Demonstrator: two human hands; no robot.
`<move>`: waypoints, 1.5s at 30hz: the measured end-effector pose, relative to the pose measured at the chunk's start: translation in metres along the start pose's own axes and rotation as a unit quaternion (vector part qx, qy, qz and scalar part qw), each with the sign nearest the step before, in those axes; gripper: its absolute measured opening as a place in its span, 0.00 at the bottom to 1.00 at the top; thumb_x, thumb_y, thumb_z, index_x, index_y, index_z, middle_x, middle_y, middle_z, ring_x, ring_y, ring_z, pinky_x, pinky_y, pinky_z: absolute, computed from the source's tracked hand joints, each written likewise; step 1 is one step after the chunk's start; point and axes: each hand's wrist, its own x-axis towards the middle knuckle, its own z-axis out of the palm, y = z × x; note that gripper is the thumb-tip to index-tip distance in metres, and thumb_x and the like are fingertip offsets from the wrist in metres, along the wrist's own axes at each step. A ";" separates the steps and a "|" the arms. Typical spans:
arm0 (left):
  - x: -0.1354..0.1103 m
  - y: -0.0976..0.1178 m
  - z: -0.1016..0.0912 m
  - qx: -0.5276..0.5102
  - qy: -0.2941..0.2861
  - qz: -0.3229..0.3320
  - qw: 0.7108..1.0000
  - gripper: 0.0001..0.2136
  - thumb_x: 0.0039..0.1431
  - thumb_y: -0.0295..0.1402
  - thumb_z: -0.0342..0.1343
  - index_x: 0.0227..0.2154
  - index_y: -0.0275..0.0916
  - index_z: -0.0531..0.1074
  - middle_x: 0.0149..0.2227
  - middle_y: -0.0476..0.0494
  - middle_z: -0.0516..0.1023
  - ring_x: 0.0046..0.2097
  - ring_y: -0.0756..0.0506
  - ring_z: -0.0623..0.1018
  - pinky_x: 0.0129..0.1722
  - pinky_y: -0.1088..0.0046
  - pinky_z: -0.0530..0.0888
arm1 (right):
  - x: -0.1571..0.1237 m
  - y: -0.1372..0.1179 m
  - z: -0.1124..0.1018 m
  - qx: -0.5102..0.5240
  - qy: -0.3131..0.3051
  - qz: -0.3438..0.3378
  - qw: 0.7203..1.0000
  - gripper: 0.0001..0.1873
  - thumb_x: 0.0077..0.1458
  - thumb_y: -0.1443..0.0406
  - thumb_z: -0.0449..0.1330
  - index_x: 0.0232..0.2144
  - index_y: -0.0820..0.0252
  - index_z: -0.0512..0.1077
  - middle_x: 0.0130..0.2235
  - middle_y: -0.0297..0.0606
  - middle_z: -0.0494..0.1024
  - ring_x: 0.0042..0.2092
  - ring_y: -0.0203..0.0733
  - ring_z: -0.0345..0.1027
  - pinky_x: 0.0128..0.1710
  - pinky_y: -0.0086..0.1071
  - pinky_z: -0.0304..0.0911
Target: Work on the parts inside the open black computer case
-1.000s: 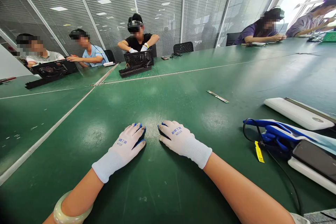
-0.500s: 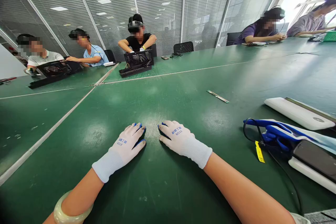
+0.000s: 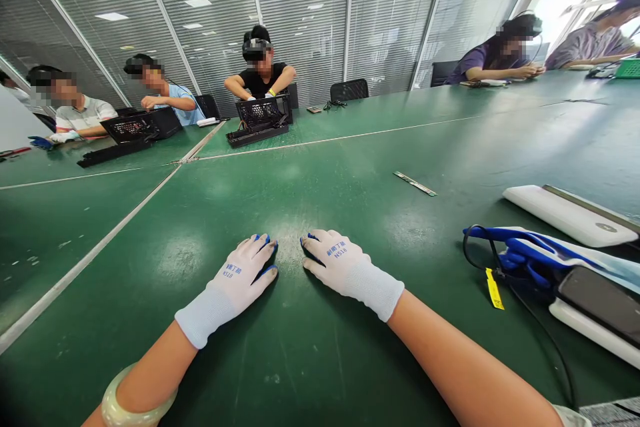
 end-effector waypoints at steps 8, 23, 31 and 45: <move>-0.001 -0.002 0.004 0.002 0.019 0.007 1.000 0.21 0.69 0.42 0.45 0.58 0.37 0.65 0.61 0.33 0.69 0.65 0.34 0.65 0.64 0.48 0.61 | 0.000 0.000 0.000 0.005 -0.004 0.006 1.000 0.22 0.65 0.57 0.50 0.56 0.56 0.70 0.60 0.45 0.69 0.58 0.54 0.65 0.55 0.50 0.66; 0.000 0.001 0.002 0.020 0.004 0.005 1.000 0.21 0.68 0.40 0.46 0.58 0.35 0.66 0.61 0.33 0.68 0.64 0.33 0.66 0.65 0.49 0.61 | 0.000 0.002 0.002 0.008 0.002 -0.002 1.000 0.23 0.65 0.57 0.49 0.57 0.56 0.70 0.60 0.46 0.69 0.58 0.55 0.65 0.54 0.50 0.66; 0.000 0.002 0.001 0.012 -0.005 -0.005 1.000 0.21 0.68 0.40 0.46 0.59 0.34 0.65 0.62 0.32 0.68 0.65 0.33 0.64 0.65 0.48 0.60 | 0.000 0.000 0.000 0.007 0.004 -0.002 1.000 0.22 0.65 0.57 0.50 0.56 0.57 0.71 0.60 0.46 0.70 0.57 0.55 0.66 0.54 0.50 0.66; 0.000 0.003 -0.002 0.007 -0.008 -0.004 1.000 0.20 0.68 0.40 0.46 0.58 0.35 0.66 0.61 0.32 0.68 0.65 0.34 0.65 0.65 0.48 0.60 | 0.000 0.000 0.000 0.016 -0.008 0.000 1.000 0.23 0.65 0.56 0.48 0.57 0.58 0.70 0.60 0.45 0.69 0.58 0.55 0.64 0.56 0.50 0.64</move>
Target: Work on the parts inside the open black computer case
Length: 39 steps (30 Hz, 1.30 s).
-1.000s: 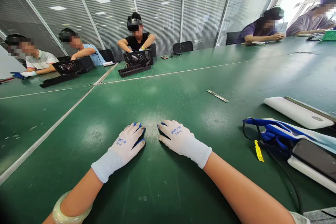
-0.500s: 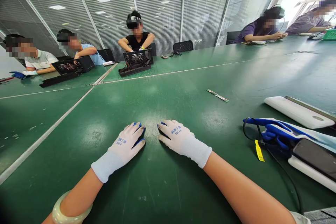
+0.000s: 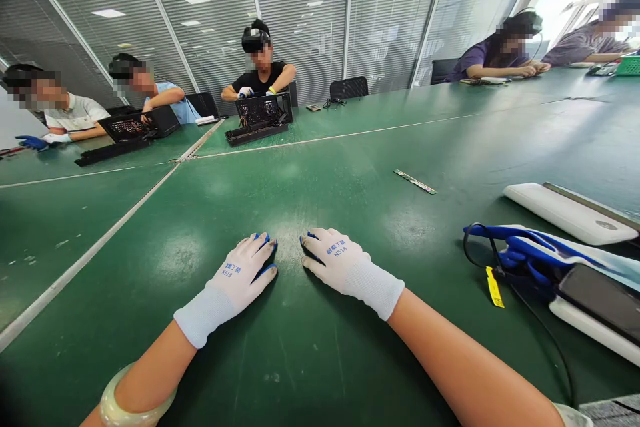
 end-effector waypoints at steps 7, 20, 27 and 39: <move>0.000 -0.001 0.001 -0.005 0.005 0.001 1.000 0.20 0.68 0.40 0.46 0.58 0.35 0.66 0.61 0.32 0.68 0.65 0.34 0.64 0.65 0.48 0.60 | 0.000 0.002 0.003 -0.003 0.016 -0.009 1.000 0.22 0.65 0.56 0.49 0.56 0.57 0.71 0.60 0.46 0.70 0.57 0.54 0.66 0.54 0.50 0.65; -0.001 -0.001 0.001 -0.020 0.016 0.002 1.000 0.20 0.68 0.41 0.46 0.58 0.37 0.66 0.61 0.33 0.69 0.65 0.34 0.64 0.64 0.47 0.62 | 0.000 0.004 0.009 -0.005 0.038 -0.009 0.999 0.22 0.64 0.56 0.50 0.56 0.53 0.71 0.59 0.45 0.71 0.56 0.52 0.67 0.55 0.48 0.66; -0.001 -0.001 0.003 -0.011 0.009 -0.014 1.000 0.22 0.67 0.41 0.49 0.59 0.34 0.65 0.61 0.28 0.68 0.64 0.31 0.65 0.63 0.46 0.64 | 0.022 -0.001 -0.013 -0.070 -0.040 -0.025 0.996 0.20 0.64 0.56 0.50 0.52 0.53 0.74 0.53 0.45 0.75 0.49 0.50 0.73 0.46 0.43 0.69; 0.000 0.009 0.002 -0.057 -0.007 -0.064 0.996 0.25 0.68 0.44 0.45 0.60 0.34 0.67 0.63 0.31 0.66 0.65 0.32 0.65 0.65 0.49 0.63 | 0.276 0.054 -0.132 -0.169 0.021 0.087 0.982 0.30 0.66 0.59 0.52 0.60 0.81 0.61 0.58 0.66 0.67 0.58 0.58 0.63 0.53 0.43 0.58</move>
